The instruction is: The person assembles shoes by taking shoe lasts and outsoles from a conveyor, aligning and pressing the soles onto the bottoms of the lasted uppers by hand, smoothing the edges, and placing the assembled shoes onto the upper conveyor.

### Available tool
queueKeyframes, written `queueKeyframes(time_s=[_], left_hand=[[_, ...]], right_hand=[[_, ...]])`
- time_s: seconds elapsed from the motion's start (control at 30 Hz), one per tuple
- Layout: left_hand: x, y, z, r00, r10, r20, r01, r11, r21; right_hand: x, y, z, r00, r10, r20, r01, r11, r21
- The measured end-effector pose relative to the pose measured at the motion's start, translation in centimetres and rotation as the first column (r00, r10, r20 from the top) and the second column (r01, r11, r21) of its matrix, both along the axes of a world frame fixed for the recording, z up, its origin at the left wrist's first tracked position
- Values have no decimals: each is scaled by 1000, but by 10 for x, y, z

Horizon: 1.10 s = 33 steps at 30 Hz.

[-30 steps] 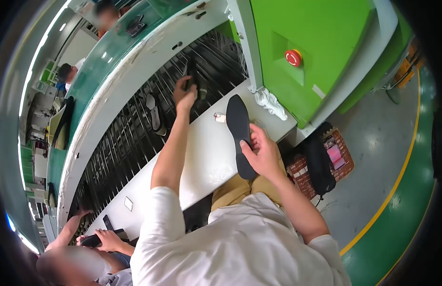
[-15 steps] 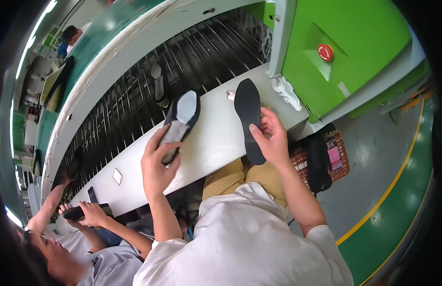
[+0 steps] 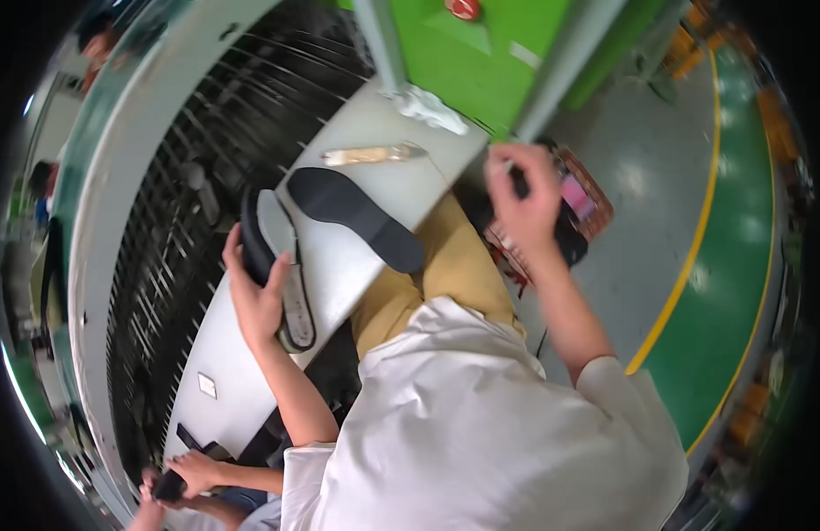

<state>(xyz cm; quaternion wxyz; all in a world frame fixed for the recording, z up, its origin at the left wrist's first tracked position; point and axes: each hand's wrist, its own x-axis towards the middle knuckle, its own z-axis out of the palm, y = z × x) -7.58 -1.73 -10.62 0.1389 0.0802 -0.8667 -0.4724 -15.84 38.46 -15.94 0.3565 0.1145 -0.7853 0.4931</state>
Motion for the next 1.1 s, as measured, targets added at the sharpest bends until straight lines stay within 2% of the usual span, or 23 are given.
queueKeyframes(time_s=[0.03,0.1,0.17,0.27,0.47,0.57,0.67,0.77,0.87,0.97,1.07,1.1], left_hand=[[-1,0,2,1000,3,4,-3,1000,15],[-1,1,3,1000,21,21,-20,999,-41],[0,10,9,999,25,32,-24,999,-36],[0,5,3,1000,17,11,-16,998,-62],[1,7,3,999,31,39,-28,997,-69],[0,5,2,999,18,31,-17,998,-53],[1,6,3,999,22,31,-20,998,-60],[0,5,2,999,23,33,-21,999,-43],[1,6,1,999,31,38,-29,999,-45],[1,5,1,999,29,32,-27,998,-51],[0,6,1,999,24,30,-23,999,-33],[1,6,1,999,24,33,-23,999,-26]], right_hand=[[-5,34,-12,989,-145,-26,146,989,34],[-3,100,-37,942,-274,195,295,952,-85],[-1,178,-93,865,-459,205,409,880,242],[19,242,-149,848,-471,243,279,786,551],[29,231,-163,856,-414,311,115,737,666],[23,231,-171,837,-449,313,83,669,738],[17,233,-181,778,-507,370,69,654,753],[9,245,-199,719,-624,308,265,655,708],[12,255,-201,731,-588,345,243,698,674],[17,255,-194,783,-488,385,135,739,661],[19,250,-192,838,-411,359,61,724,687],[19,248,-192,817,-448,363,76,708,702]])
